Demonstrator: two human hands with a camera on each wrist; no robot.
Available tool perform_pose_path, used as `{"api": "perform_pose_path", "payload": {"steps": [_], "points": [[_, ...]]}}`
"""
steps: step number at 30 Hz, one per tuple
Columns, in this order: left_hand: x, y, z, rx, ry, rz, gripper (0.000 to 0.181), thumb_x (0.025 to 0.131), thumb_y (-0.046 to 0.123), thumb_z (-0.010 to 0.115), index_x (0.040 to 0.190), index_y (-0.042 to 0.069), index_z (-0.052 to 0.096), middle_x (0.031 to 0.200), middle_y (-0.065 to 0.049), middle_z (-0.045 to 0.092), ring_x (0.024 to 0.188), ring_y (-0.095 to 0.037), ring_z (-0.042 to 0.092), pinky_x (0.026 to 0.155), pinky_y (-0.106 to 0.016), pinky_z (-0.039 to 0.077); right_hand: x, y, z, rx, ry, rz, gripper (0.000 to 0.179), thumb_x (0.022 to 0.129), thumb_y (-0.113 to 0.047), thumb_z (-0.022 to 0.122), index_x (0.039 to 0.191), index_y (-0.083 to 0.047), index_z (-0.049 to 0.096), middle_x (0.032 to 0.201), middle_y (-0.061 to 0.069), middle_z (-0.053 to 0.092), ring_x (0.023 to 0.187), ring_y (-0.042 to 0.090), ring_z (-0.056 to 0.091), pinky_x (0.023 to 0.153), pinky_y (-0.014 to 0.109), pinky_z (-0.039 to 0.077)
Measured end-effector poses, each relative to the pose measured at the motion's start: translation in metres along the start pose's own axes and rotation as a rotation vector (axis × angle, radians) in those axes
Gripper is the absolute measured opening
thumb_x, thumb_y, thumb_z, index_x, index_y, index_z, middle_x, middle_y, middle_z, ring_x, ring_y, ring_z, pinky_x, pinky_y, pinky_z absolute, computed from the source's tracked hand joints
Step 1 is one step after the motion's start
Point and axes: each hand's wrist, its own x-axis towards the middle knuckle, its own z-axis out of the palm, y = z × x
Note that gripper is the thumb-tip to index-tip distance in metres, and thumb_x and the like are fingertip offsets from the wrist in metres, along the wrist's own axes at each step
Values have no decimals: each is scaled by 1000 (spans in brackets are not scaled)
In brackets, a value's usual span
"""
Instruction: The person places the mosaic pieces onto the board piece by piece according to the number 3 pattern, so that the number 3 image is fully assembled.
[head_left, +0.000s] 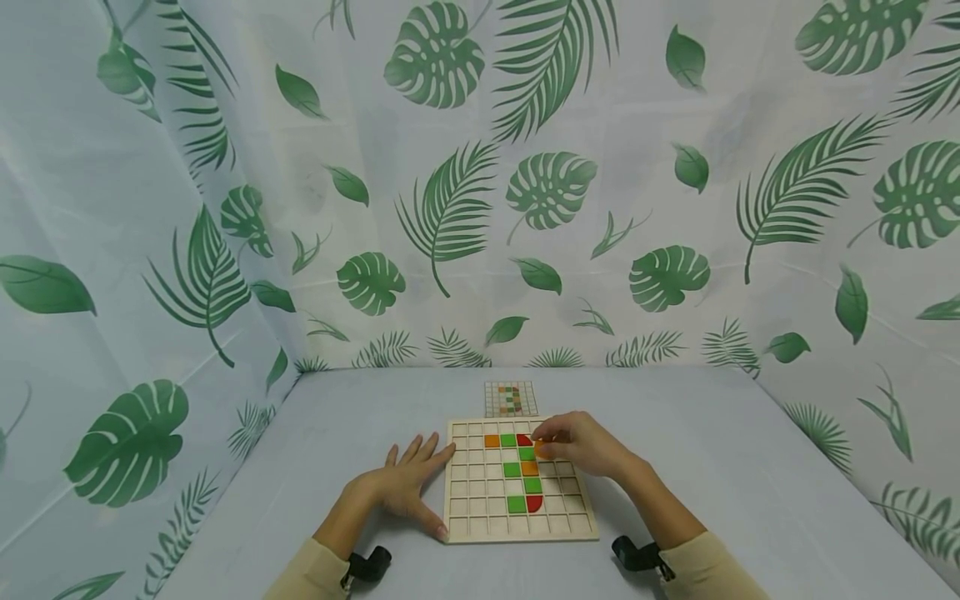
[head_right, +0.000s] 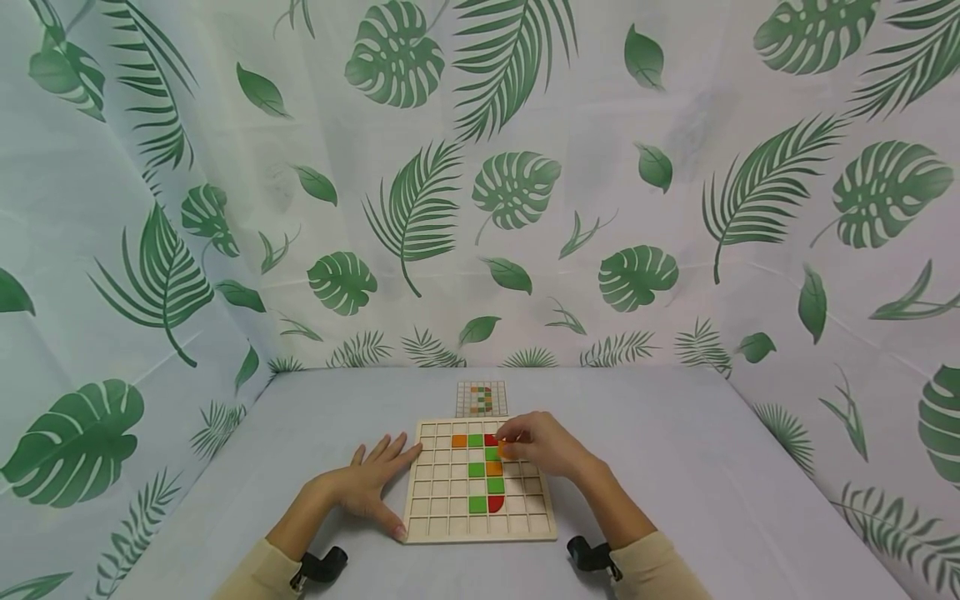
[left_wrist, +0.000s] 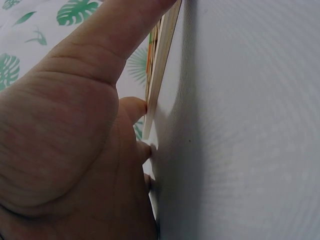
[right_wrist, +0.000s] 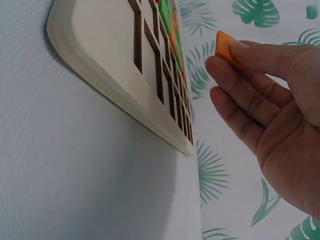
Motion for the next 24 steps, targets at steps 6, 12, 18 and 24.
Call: {"api": "perform_pose_path", "payload": {"steps": [6, 12, 18, 24], "points": [[1, -2, 0, 1, -2, -1, 136, 63, 71, 89, 169, 27, 16, 177, -14, 2, 163, -40, -4, 124, -72, -2, 0, -4, 5, 3, -8, -11, 21, 97, -11, 73, 117, -6, 77, 103, -1, 76, 83, 13, 63, 76, 22, 55], [1, -2, 0, 2, -3, -1, 137, 63, 72, 89, 169, 27, 15, 177, -13, 2, 163, -40, -4, 124, -73, -2, 2, -6, 8, -8, -13, -38, 22, 97, -10, 72, 119, -6, 77, 108, 2, 77, 81, 14, 64, 75, 23, 56], [1, -2, 0, 5, -2, -3, 136, 63, 71, 89, 169, 27, 15, 176, -14, 2, 163, -40, -3, 124, -72, -2, 2, -6, 12, 4, -33, -55, 21, 98, -6, 71, 118, -5, 76, 104, -1, 76, 79, 19, 69, 73, 24, 56], [1, -2, 1, 9, -1, -2, 136, 63, 70, 90, 169, 27, 15, 176, -14, 2, 163, -40, -3, 124, -72, -2, 1, -11, 15, -2, -43, -58, 22, 99, -7, 70, 120, -5, 75, 104, 0, 75, 81, 15, 68, 74, 23, 57]]}}
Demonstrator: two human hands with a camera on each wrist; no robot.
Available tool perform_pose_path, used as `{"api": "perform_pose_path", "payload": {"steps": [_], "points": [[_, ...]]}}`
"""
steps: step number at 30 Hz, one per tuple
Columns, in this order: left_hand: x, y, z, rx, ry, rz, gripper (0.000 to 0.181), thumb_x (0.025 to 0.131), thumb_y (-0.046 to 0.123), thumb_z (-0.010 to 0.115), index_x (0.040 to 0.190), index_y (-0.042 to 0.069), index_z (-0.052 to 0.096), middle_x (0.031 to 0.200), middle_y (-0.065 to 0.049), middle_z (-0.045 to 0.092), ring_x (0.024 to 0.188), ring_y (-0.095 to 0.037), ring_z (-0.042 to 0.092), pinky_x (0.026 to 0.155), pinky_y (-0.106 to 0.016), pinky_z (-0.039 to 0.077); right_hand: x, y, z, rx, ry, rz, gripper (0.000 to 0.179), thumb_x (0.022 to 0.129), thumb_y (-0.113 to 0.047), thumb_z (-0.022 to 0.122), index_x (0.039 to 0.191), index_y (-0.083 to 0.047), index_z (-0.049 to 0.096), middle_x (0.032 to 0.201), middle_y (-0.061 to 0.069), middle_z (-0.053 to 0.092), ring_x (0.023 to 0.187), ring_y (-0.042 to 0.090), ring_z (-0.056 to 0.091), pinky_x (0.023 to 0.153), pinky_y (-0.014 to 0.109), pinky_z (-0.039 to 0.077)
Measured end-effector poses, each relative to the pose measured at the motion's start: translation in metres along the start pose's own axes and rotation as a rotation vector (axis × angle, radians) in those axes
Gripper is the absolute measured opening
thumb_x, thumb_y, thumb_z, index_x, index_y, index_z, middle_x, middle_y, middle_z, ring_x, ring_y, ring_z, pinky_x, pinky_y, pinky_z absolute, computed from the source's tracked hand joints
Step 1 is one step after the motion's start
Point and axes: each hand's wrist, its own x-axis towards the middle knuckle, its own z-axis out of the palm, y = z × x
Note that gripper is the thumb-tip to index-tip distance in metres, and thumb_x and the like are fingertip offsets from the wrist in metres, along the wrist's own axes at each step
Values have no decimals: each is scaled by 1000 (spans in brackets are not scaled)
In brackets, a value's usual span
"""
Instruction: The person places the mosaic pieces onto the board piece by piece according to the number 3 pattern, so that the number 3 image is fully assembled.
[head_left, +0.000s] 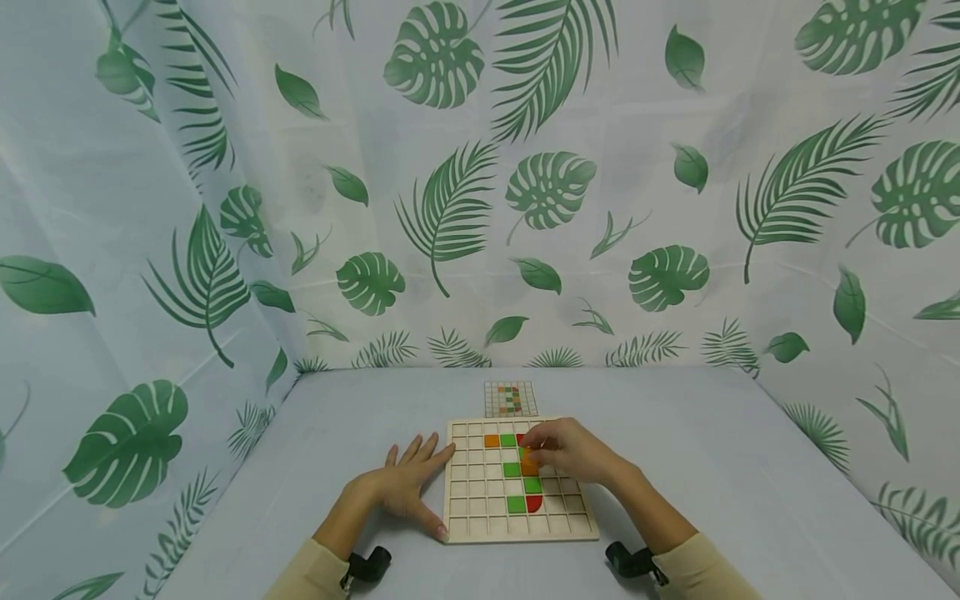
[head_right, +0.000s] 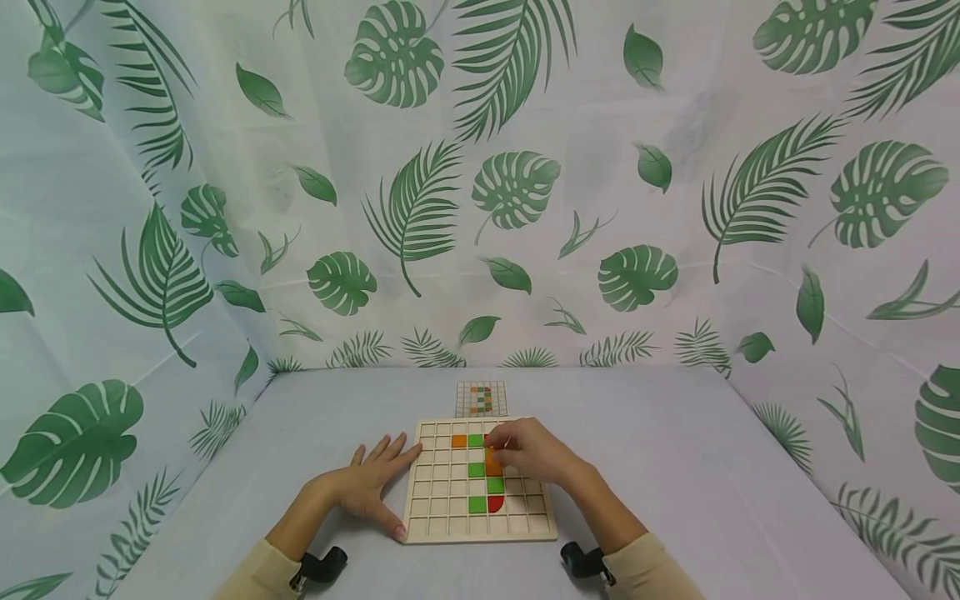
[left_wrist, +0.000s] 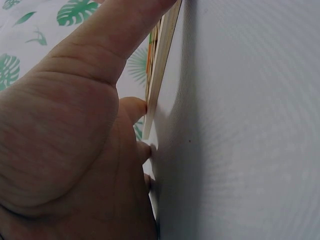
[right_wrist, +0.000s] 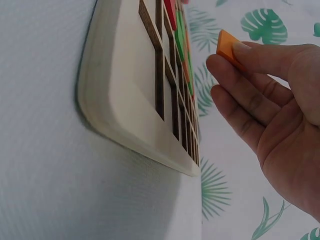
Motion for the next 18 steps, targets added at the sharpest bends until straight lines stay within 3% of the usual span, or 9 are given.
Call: {"api": "perform_pose_path", "payload": {"steps": [8, 18], "points": [[-1, -1, 0, 1, -2, 2, 137, 63, 72, 89, 169, 27, 14, 177, -14, 1, 163, -40, -4, 124, -73, -2, 2, -1, 2, -16, -6, -12, 21, 99, -8, 70, 119, -5, 76, 102, -2, 73, 84, 11, 65, 76, 23, 57], [-1, 1, -1, -4, -1, 8, 137, 63, 71, 89, 169, 26, 15, 176, -15, 3, 163, -41, -3, 124, -73, -1, 3, 2, 7, -42, -24, -60, 20, 99, -12, 70, 117, -7, 77, 112, -4, 75, 101, 11, 67, 88, 27, 58]]}}
